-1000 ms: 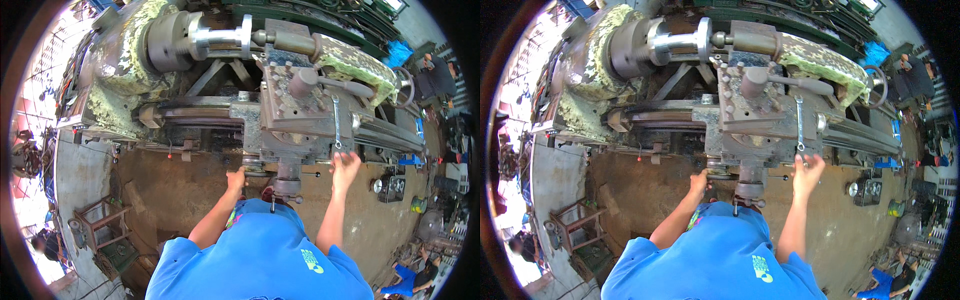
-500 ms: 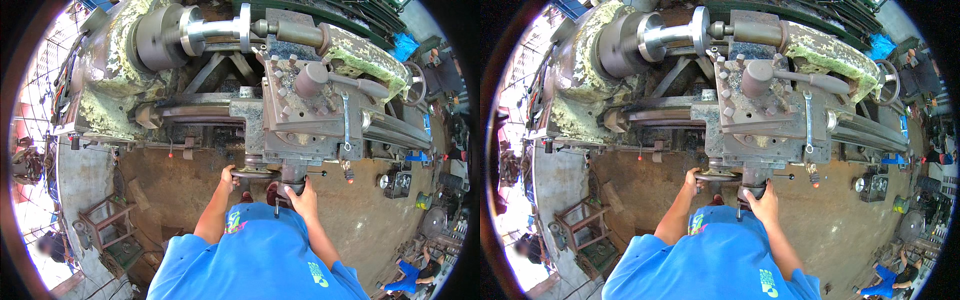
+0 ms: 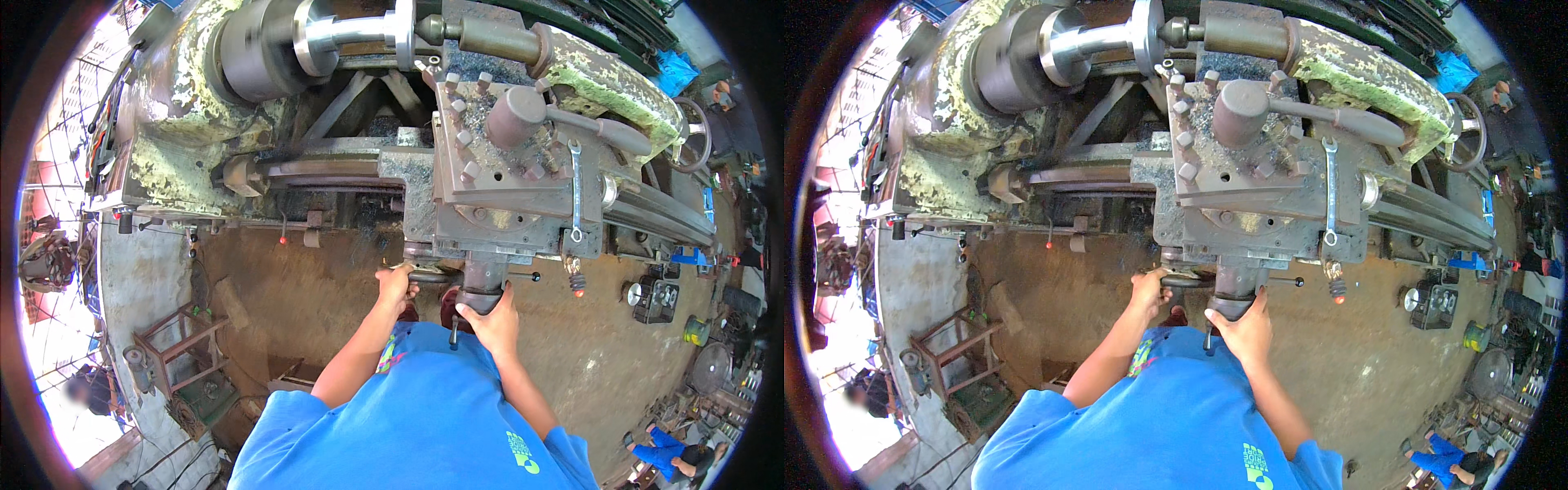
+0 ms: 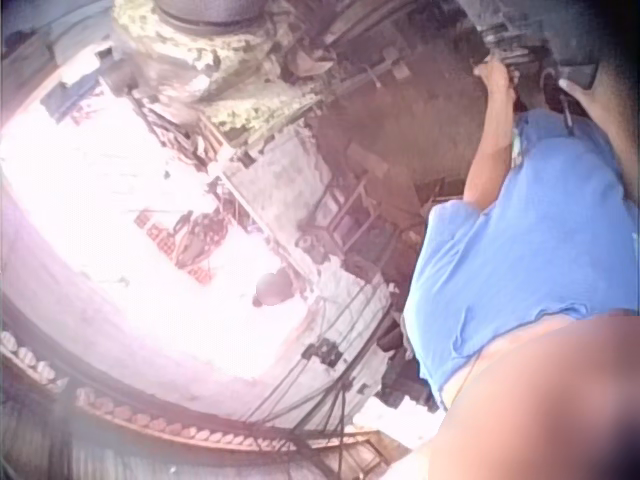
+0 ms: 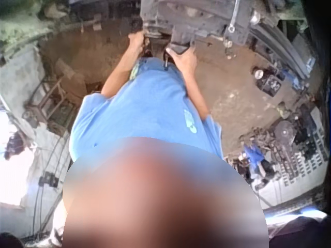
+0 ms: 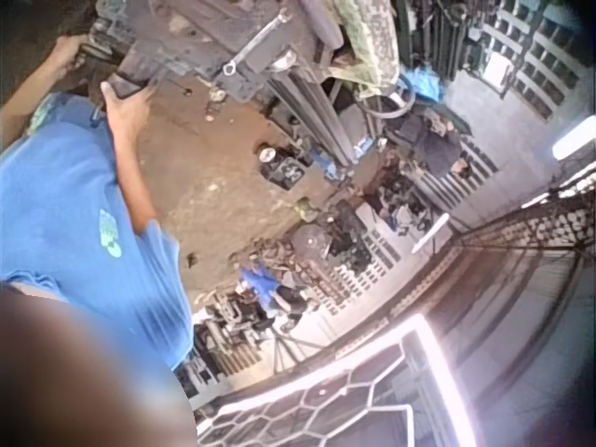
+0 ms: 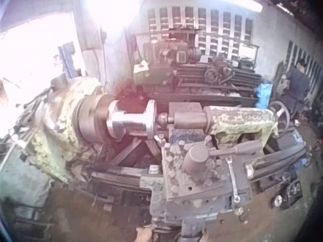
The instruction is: The person operates a metal lathe, turning handwheels to advance the carriage and tool post while a cylindrical workpiece rotates. They periodically use a wrench to clear metal shavings from the work area and adjust the tool position. Another person stands nearby observing the process.
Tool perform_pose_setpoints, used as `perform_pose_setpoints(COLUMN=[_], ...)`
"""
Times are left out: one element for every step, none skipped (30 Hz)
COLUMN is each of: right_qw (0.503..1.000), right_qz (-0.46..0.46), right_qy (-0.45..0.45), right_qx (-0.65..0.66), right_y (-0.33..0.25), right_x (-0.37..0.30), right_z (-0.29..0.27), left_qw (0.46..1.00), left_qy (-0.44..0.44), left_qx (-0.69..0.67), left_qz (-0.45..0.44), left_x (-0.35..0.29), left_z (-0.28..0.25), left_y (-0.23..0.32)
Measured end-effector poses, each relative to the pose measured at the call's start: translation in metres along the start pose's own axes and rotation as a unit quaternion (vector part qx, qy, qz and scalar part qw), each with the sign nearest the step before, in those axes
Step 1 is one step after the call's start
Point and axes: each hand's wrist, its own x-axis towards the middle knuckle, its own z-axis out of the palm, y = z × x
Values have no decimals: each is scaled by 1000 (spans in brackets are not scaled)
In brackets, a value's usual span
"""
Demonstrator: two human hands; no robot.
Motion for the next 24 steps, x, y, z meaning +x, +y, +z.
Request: perform_pose_setpoints(right_qw=[1000, 1000, 999, 999, 999, 999, 999, 999, 999, 999, 999, 999, 999, 999, 999, 999, 999, 998, 998, 998, 997, 997, 997, 998], right_qz=[12, 15, 18, 26, 20, 19, 21, 14, 9, 6, 11, 17, 26, 21, 19, 25, 25, 31, 36, 36, 37, 38, 32, 27], right_qy=[-8, -16, -24, -33, -32, -33, -40, -34, -32, -31, -32, -33, -35, -33, -32, -35, -33, -34, -38, -36, -39, -39, -41, -39], right_qx=[7, 10, 12, 22, 18, 21, 25, 27, 31, 35, 30, 25, 20, 24, 28, 33, 36, 40, 47, 48, 51, 56, 51, 50], right_y=[-1, -2, -2, -2, -2, -3, -3, -3, -3, -3, -4, -4, -4, -5, -5, -5, -6, -6, -6, -6, -6, -5, -5, -4], right_x=[1, 2, 4, 5, 5, 6, 6, 6, 6, 6, 6, 5, 5, 6, 5, 6, 6, 6, 6, 7, 7, 8, 8, 9], right_z=[0, -1, -1, -2, -3, -3, -4, -4, -5, -5, -5, -5, -5, -5, -5, -6, -6, -6, -6, -6, -6, -6, -6, -6], left_qw=[999, 999, 999, 995, 993, 986, 980, 971, 973, 972, 970, 981, 988, 993, 999, 997, 998, 999, 999, 1000, 997, 993, 991, 992], left_qy=[31, 31, -12, -34, -33, -67, -95, -106, -89, -76, -66, -31, 2, 59, 39, 17, 41, 18, 32, -11, -38, -41, -51, -3], left_qx=[16, 21, -18, -50, -71, -84, -85, -83, -92, -101, -109, -93, -77, -52, 21, 69, 50, 40, 2, -29, -53, -89, -106, -109], left_qz=[-7, 4, -41, -84, -93, -128, -155, -200, -192, -197, -209, -168, -134, -88, -8, 11, 24, 20, 21, 3, -29, -59, -55, -69], left_x=[-1, 4, 14, 27, 41, 56, 70, 80, 85, 85, 81, 73, 61, 47, 31, 20, 13, 10, 9, 12, 15, 19, 21, 22], left_z=[-1, 2, -8, -24, -31, -42, -50, -57, -60, -57, -52, -45, -36, -26, -15, -9, -1, -3, -6, -13, -21, -27, -27, -28], left_y=[4, 4, 8, 12, 10, 10, 9, 11, 11, 10, 11, 10, 8, 7, 0, -3, -5, -2, 0, 6, 11, 15, 16, 18])
